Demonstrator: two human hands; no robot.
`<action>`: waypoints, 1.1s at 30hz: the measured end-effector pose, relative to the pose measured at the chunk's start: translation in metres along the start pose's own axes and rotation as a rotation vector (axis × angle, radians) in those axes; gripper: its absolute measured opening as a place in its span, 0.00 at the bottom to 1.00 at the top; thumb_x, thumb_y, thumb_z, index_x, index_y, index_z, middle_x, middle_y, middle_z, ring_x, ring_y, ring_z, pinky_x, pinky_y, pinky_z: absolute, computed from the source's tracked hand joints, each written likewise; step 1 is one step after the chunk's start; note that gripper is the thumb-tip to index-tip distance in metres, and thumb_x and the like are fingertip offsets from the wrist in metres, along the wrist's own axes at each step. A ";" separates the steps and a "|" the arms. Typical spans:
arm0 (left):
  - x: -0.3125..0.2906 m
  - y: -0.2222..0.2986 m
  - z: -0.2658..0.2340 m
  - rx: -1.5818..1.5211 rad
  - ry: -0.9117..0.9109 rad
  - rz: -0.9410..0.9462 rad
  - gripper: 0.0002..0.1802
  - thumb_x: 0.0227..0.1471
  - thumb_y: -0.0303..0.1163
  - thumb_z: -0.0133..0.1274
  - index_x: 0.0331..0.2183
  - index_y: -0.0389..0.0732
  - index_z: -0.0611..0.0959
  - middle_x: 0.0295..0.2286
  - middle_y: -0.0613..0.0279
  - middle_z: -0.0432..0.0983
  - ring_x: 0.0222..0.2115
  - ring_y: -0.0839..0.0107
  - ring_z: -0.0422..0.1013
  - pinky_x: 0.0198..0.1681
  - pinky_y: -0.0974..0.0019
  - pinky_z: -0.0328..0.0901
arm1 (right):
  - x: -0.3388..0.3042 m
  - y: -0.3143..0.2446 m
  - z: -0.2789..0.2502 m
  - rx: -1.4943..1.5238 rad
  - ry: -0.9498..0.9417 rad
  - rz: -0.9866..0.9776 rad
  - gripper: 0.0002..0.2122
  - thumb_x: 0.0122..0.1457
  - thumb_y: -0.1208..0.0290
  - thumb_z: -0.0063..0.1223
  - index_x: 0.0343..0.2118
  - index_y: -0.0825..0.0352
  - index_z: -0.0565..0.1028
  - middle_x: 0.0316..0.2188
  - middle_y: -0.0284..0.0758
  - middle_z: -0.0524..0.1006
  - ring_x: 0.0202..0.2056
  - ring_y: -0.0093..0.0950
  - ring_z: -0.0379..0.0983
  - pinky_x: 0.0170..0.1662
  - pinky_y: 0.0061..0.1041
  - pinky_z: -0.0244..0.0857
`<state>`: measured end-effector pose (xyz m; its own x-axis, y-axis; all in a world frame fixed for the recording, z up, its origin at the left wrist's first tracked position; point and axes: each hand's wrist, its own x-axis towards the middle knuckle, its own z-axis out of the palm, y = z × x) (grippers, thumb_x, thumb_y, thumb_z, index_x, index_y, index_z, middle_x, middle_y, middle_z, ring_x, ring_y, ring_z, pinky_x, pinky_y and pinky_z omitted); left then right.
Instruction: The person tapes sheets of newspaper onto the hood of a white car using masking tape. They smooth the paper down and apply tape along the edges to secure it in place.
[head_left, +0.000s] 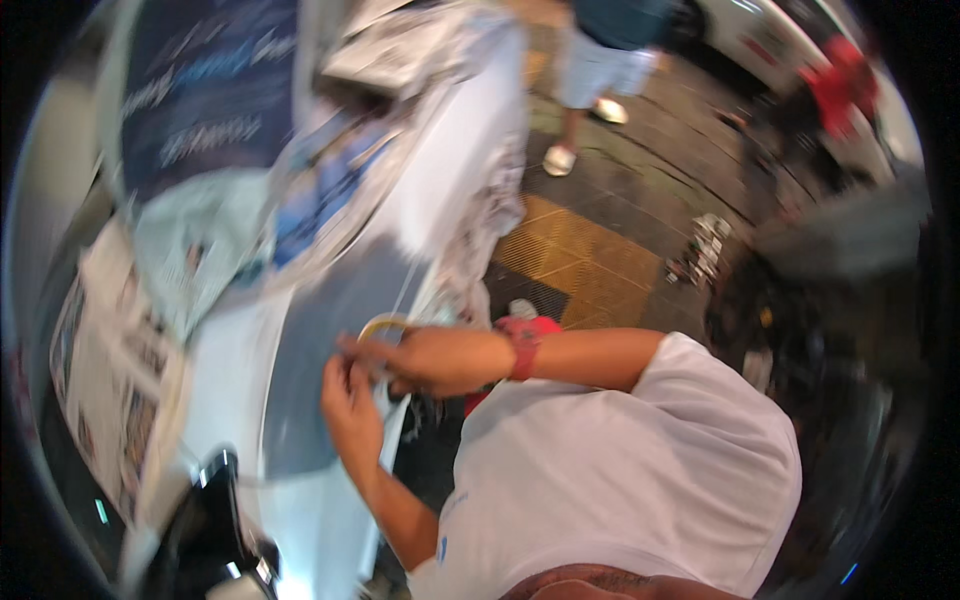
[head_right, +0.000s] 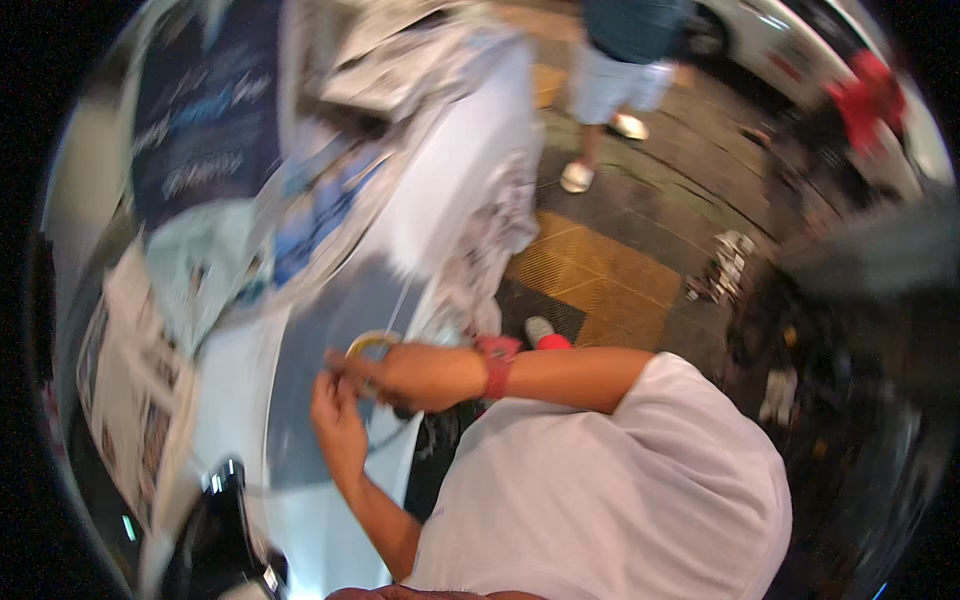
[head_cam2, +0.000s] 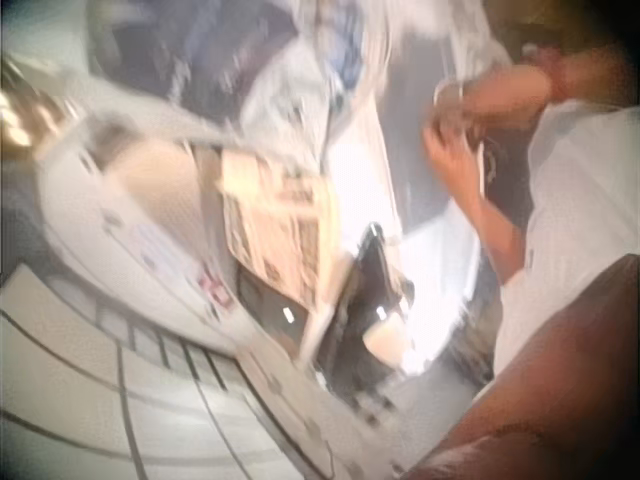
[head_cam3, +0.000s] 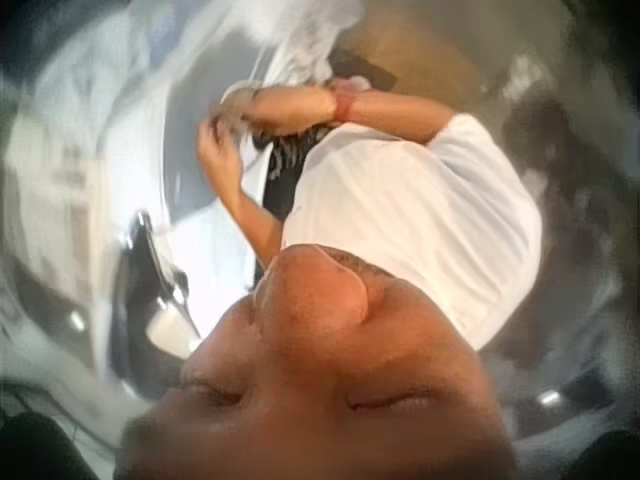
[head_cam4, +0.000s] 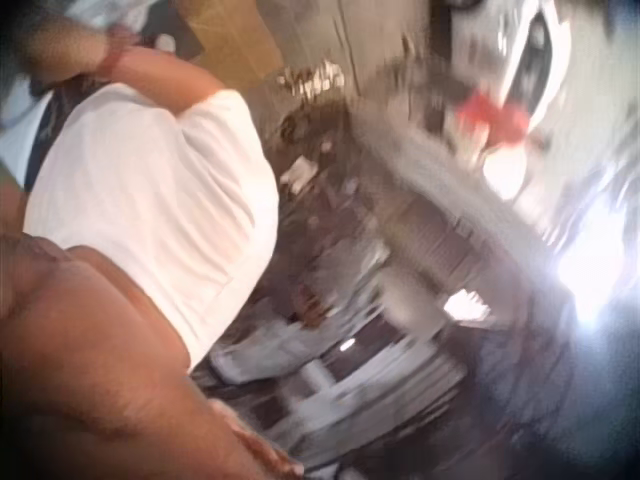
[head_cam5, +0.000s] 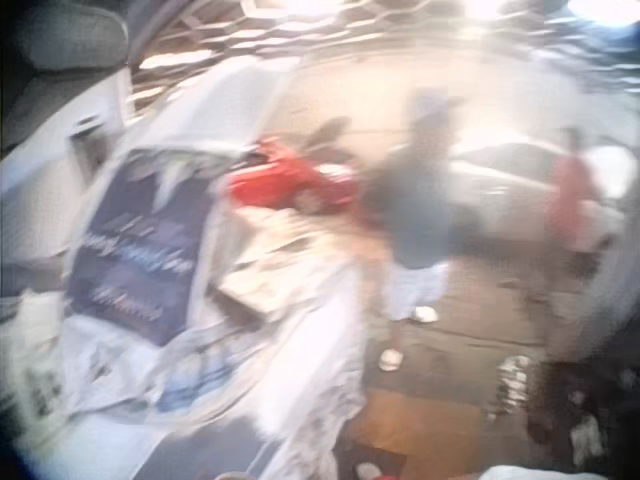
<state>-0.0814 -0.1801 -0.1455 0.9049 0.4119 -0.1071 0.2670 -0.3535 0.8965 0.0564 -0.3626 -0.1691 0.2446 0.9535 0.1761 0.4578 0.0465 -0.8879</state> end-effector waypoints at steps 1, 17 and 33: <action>-0.003 0.005 0.000 -0.035 -0.023 -0.012 0.17 0.77 0.33 0.49 0.58 0.31 0.79 0.48 0.57 0.81 0.47 0.72 0.76 0.51 0.65 0.72 | -0.002 -0.001 0.013 -0.006 0.061 -0.026 0.49 0.63 0.79 0.63 0.81 0.66 0.42 0.29 0.47 0.82 0.33 0.51 0.82 0.42 0.45 0.74; -0.035 -0.051 -0.052 -0.309 -0.333 0.086 0.20 0.72 0.35 0.59 0.56 0.34 0.72 0.44 0.63 0.72 0.45 0.74 0.69 0.53 0.68 0.66 | -0.010 -0.039 0.110 -0.135 0.194 0.111 0.49 0.67 0.76 0.60 0.81 0.66 0.36 0.26 0.48 0.79 0.29 0.49 0.79 0.38 0.45 0.71; -0.050 -0.056 -0.088 -0.336 -0.202 0.098 0.17 0.72 0.32 0.58 0.54 0.36 0.72 0.44 0.61 0.72 0.45 0.75 0.69 0.53 0.67 0.66 | 0.031 -0.038 0.130 -0.046 0.132 0.030 0.50 0.65 0.78 0.61 0.81 0.67 0.37 0.29 0.50 0.80 0.31 0.50 0.80 0.41 0.46 0.72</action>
<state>-0.1706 -0.1066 -0.1528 0.9766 0.2045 -0.0663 0.0831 -0.0747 0.9937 -0.0650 -0.2964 -0.1852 0.3680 0.9066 0.2068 0.4861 0.0020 -0.8739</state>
